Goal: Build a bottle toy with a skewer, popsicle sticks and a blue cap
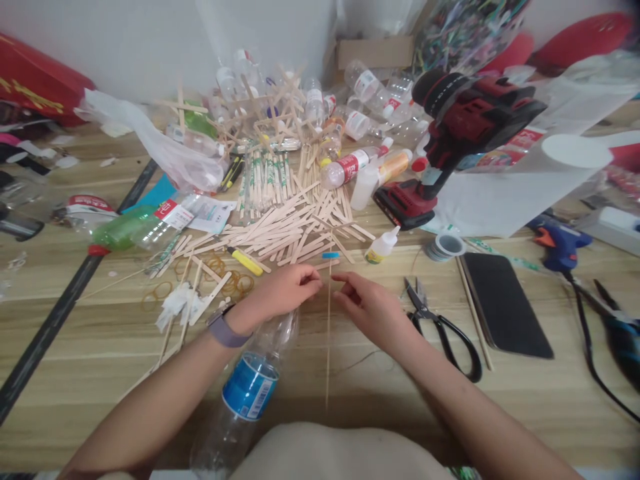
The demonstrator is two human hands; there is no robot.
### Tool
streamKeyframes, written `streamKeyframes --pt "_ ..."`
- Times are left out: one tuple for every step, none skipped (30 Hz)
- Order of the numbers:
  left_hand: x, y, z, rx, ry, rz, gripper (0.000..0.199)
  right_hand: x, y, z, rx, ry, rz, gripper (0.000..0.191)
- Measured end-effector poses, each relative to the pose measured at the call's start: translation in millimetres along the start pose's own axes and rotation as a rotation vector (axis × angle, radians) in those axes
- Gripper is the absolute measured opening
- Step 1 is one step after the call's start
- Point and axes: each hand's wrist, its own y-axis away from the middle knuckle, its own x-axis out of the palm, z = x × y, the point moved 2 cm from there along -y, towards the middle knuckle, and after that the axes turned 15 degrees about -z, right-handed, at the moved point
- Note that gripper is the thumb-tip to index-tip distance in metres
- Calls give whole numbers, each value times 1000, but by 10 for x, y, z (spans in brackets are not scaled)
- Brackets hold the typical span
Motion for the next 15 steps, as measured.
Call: streamKeyframes --pt "-2 -2 2 -7 3 -4 23 -26 -6 -18 -6 21 -5 22" --pt "-4 -3 1 -13 7 -7 23 -52 -13 -36 -15 43 -13 19" --pt "-5 -4 0 -18 11 -9 23 -77 -19 -52 -25 67 -22 16" --pt "-5 -3 -3 -23 14 -10 23 -100 -24 -65 -37 90 -29 15" --pt "-4 -2 -5 -29 17 -11 23 -120 -30 -75 -49 111 -35 14" --pt "-2 -2 -6 -36 20 -13 22 -137 -36 -80 -62 130 -37 14" --pt "2 -4 -6 -43 24 -15 22 -151 -43 -83 -75 146 -36 14" --pt "7 -8 -5 -51 29 -15 22 -160 -52 -82 -87 159 -32 14" --pt "13 -14 -2 -57 37 -13 22 -168 -62 -81 -97 171 -27 14" --pt "21 -22 1 -61 46 -8 21 -173 -74 -80 -106 181 -21 14" --pt "29 -33 4 -65 56 -1 21 -176 -86 -80 -114 190 -16 15" --pt "37 -45 7 -68 66 6 21 -179 -99 -81 -120 198 -11 15" --pt "44 -57 10 -72 74 11 21 -182 -111 -86 -124 205 -6 16" --pt "51 -68 13 -76 82 15 22 -185 -121 -92 -128 210 -1 16" --pt "58 -78 16 -81 89 17 22 -190 -130 -101 -130 212 3 16"
